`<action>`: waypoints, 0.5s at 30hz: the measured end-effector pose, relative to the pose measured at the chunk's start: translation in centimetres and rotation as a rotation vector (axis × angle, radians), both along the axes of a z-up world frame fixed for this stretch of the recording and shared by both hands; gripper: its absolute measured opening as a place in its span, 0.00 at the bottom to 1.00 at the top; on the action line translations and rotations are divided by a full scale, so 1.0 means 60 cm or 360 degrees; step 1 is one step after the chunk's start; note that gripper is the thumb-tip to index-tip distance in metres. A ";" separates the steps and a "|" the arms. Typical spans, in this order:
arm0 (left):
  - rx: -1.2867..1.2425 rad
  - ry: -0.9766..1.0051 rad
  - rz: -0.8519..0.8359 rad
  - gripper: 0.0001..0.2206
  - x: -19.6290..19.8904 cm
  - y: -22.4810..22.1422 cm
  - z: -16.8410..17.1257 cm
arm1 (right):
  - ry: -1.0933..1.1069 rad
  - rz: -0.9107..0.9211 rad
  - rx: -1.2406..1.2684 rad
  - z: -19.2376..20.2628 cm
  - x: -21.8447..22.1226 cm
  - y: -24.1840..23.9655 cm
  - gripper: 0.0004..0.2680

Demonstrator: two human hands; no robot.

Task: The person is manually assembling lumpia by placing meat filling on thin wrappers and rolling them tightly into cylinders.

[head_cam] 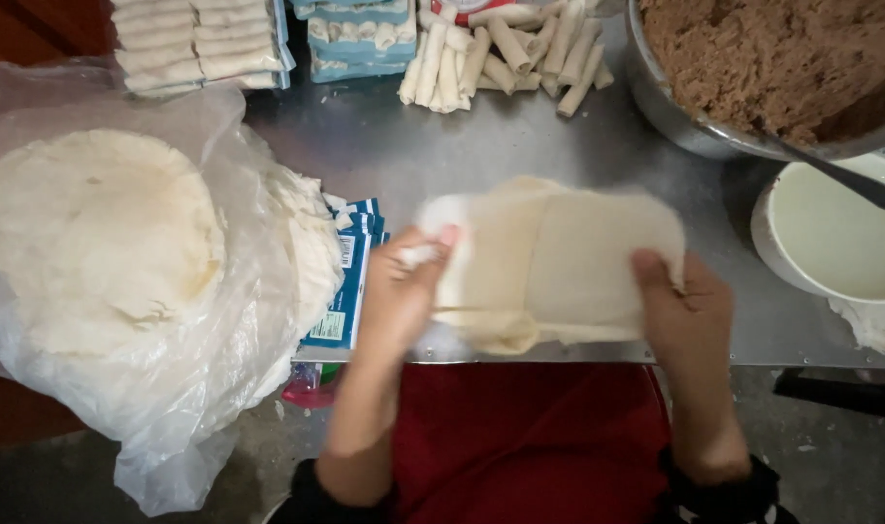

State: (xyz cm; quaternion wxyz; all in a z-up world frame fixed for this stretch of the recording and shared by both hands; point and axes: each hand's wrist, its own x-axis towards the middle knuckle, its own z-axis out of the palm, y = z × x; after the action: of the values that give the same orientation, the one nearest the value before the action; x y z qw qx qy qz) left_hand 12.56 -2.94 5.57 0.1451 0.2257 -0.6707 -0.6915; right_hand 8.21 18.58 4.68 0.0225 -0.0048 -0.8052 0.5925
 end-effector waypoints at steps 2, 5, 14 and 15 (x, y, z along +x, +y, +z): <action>0.0244 -0.0969 0.0434 0.22 0.006 -0.021 0.072 | -0.0158 0.0003 0.0046 0.003 -0.002 0.025 0.11; -0.0036 0.0134 0.0204 0.18 0.026 -0.081 0.033 | -0.0253 -0.0248 -0.0134 -0.085 -0.056 0.074 0.08; -0.0494 0.0942 0.0853 0.17 0.031 -0.238 0.080 | -0.0621 -0.0352 0.0259 -0.120 -0.086 0.122 0.13; -0.0494 0.0950 0.0845 0.17 0.002 -0.253 0.054 | -0.0616 -0.0359 0.0252 -0.101 -0.085 0.101 0.13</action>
State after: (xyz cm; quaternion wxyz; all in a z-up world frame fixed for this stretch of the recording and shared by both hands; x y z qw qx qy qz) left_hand 12.67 -18.14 8.78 0.5381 0.1559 -0.6141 -0.5559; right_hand 3.11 24.66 -1.37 -0.0660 -0.2064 -0.8328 0.5094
